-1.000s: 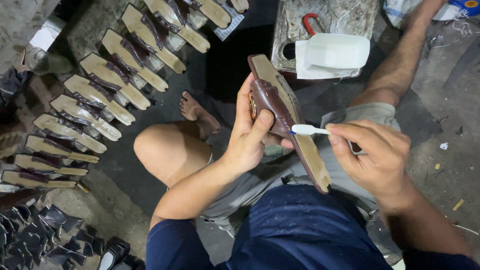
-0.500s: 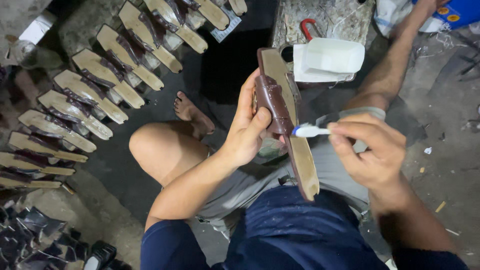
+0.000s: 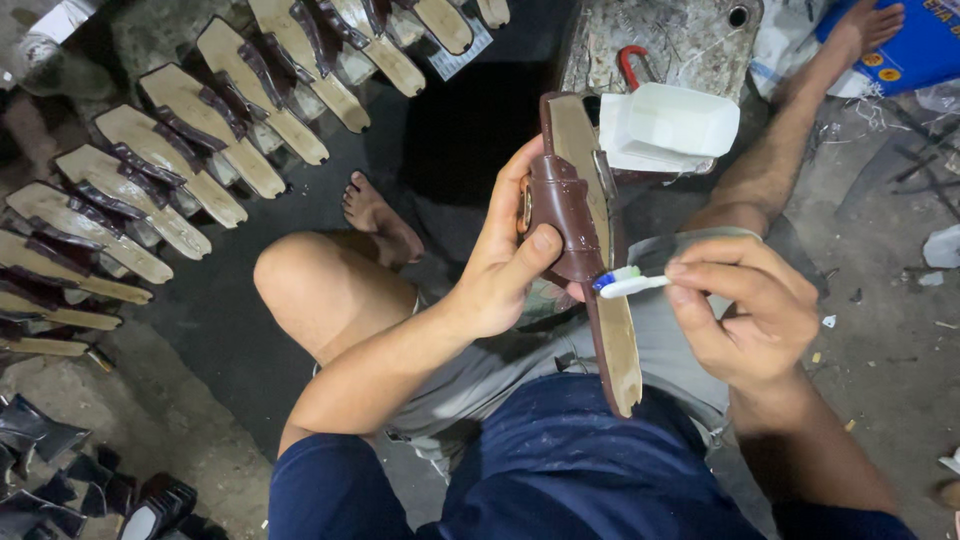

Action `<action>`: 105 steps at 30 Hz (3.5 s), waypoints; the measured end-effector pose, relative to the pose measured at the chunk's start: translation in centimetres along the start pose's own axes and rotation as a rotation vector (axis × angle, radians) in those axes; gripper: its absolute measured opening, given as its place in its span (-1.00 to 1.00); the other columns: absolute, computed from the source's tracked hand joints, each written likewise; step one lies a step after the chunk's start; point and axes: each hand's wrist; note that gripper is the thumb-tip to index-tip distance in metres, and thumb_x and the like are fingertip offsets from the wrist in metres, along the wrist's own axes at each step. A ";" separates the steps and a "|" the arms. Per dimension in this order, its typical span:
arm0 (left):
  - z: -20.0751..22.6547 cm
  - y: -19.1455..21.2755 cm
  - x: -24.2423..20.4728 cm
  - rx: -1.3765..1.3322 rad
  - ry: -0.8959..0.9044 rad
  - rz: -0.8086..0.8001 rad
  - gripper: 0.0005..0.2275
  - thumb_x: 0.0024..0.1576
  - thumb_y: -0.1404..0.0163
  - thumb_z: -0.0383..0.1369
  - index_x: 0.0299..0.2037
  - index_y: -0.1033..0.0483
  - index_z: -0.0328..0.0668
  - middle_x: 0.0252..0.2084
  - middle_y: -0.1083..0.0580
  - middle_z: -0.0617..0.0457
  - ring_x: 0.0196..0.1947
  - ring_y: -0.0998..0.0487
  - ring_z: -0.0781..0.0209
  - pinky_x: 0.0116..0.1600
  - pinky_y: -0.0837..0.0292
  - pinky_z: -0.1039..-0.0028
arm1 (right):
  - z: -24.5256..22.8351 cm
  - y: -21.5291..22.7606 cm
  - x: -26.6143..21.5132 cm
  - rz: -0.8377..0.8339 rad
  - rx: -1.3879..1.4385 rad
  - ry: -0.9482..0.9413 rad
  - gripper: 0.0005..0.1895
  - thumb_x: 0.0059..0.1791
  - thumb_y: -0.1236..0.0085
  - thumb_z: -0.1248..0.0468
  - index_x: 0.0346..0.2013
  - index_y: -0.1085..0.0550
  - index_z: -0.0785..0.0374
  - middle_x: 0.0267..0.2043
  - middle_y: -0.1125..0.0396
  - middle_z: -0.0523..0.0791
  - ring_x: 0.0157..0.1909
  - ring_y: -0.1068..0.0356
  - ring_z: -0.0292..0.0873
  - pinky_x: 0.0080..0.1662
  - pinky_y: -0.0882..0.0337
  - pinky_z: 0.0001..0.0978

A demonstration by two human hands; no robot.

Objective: The person sits on the floor and uses a toothbrush to scrub the brown upper part of a slipper. They repeatedly pick up a slipper from a nearby pile, clean it, and place it back down.

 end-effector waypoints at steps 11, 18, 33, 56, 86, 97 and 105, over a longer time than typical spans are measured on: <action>-0.7 0.6 1.4 -0.126 0.061 0.174 -0.37 0.34 0.14 0.00 0.53 0.21 0.18 0.25 -0.32 -0.04 0.07 -0.50 0.08 -0.15 -0.61 0.24 | -0.9 0.1 -2.0 -0.001 0.387 -0.262 -0.65 -0.15 -0.30 0.34 -0.12 -0.42 0.31 -0.12 -0.36 -0.09 -0.31 -0.28 -0.34 -0.21 -0.31 -0.60; -3.0 2.1 3.4 -0.099 0.340 0.325 -0.40 0.23 0.23 0.10 0.45 0.12 0.32 0.34 -0.20 0.04 0.11 -0.46 -0.08 0.00 -0.53 0.08 | 0.8 -1.6 -3.5 0.164 -0.007 -0.045 -0.68 -0.15 -0.45 0.46 -0.22 -0.46 0.34 -0.19 -0.41 -0.08 -0.39 -0.24 -0.39 -0.32 -0.25 -0.58; 6.5 -15.6 -5.4 0.935 -0.655 -0.555 -0.55 0.35 0.13 -0.07 0.28 -0.31 -0.26 0.27 -0.38 -0.09 0.27 -0.40 0.06 0.44 -0.26 0.24 | 8.7 1.9 -11.8 0.482 0.295 -0.666 -0.79 -0.07 -0.40 0.42 -0.22 -0.52 0.36 -0.34 -0.37 -0.23 -0.35 -0.29 -0.43 -0.28 -0.29 -0.60; -8.9 -6.8 -1.0 1.440 -0.317 -0.086 -0.21 -0.10 -0.33 -0.34 0.38 -0.21 -0.24 0.46 -0.16 -0.23 0.44 -0.21 -0.26 0.43 -0.12 -0.10 | 8.1 4.9 -11.7 0.519 0.577 -0.453 -0.75 -0.04 -0.36 0.55 -0.13 -0.48 0.42 -0.17 -0.45 -0.07 -0.22 -0.41 -0.30 -0.08 -0.40 -0.51; -5.8 0.2 -7.4 0.845 -0.392 0.465 -0.34 0.08 -0.31 -0.50 0.28 -0.09 -0.20 0.42 -0.28 -0.28 0.36 -0.42 -0.07 0.44 -0.36 0.17 | 13.1 6.4 4.1 -0.572 -1.130 -0.160 -0.79 0.06 -0.13 0.07 -0.09 -0.64 -0.06 -0.29 -0.51 0.01 -0.21 -0.51 0.08 -0.20 -0.45 -0.04; -6.8 -0.5 -5.1 1.184 -0.894 0.199 -0.42 0.04 -0.36 -0.64 0.13 -0.33 0.14 0.29 -0.34 -0.17 0.32 -0.36 -0.37 0.36 -0.45 -0.08 | 2.9 0.4 -7.4 -0.137 0.448 -0.626 -0.80 0.05 -0.18 0.44 -0.03 -0.52 0.38 -0.14 -0.51 -0.09 -0.12 -0.51 -0.30 -0.02 -0.49 -0.46; -6.9 -0.8 -5.1 1.285 -0.944 0.185 -0.43 0.02 -0.42 -0.63 0.08 -0.40 0.22 0.27 -0.35 -0.09 0.31 -0.35 -0.32 0.32 -0.50 -0.01 | 1.0 -1.8 -7.0 -0.057 0.310 -0.484 -0.82 0.06 -0.21 0.49 -0.03 -0.53 0.38 -0.17 -0.43 -0.10 -0.22 -0.33 -0.34 -0.13 -0.31 -0.55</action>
Point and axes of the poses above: each hand's wrist, its own x-axis towards the middle knuckle, its own y-axis out of the back of the hand, z = x × y
